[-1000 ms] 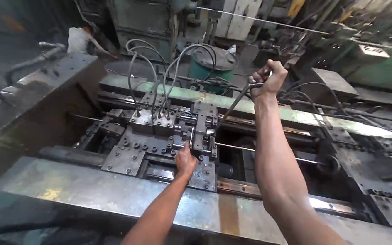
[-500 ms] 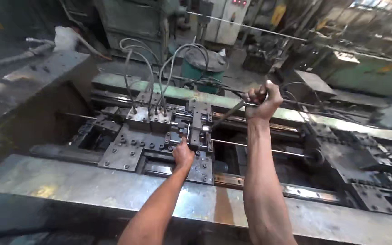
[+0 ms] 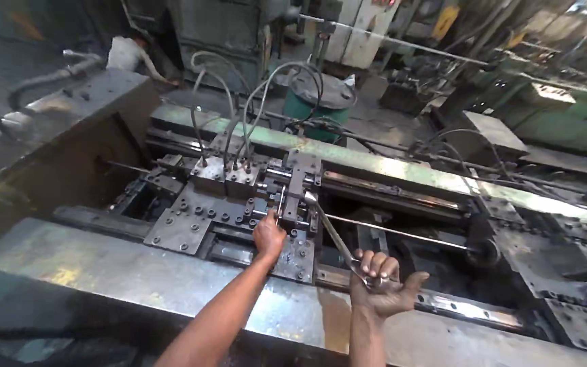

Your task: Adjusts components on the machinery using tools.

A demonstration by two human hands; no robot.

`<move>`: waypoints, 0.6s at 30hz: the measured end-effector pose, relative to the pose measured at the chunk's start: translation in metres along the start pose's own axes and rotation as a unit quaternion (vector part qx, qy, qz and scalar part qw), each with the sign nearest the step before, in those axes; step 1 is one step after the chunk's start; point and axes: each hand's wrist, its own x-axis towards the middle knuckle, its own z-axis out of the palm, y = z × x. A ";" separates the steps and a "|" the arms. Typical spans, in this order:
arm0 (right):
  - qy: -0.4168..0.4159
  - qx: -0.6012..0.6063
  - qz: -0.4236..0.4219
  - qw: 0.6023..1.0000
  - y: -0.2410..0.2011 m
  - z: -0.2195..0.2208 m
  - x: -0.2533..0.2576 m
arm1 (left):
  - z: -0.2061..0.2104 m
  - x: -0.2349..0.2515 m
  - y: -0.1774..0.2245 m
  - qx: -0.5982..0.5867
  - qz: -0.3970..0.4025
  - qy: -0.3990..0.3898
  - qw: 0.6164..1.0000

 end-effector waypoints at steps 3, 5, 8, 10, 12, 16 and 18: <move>0.257 0.059 0.042 0.964 -0.004 0.021 0.008 | 0.004 0.000 -0.002 0.004 0.001 0.012 1.000; 0.334 0.087 0.128 0.930 -0.008 0.025 0.004 | 0.007 0.003 -0.004 0.020 -0.018 0.005 1.000; 0.366 0.144 0.255 0.883 -0.018 0.035 0.004 | 0.004 0.007 -0.004 0.049 -0.034 -0.008 0.998; 0.366 0.140 0.292 0.873 -0.028 0.039 0.013 | 0.003 0.007 -0.003 0.052 -0.035 -0.013 0.998; 0.349 0.124 0.318 0.873 -0.035 0.034 0.020 | 0.004 0.008 -0.002 0.053 -0.035 -0.014 0.998; 0.217 0.172 0.426 0.861 -0.037 0.013 0.022 | 0.006 0.007 0.000 0.056 -0.040 -0.017 0.997; 0.102 0.136 0.407 0.897 -0.022 0.001 0.011 | 0.006 0.007 0.000 0.059 -0.041 -0.016 0.997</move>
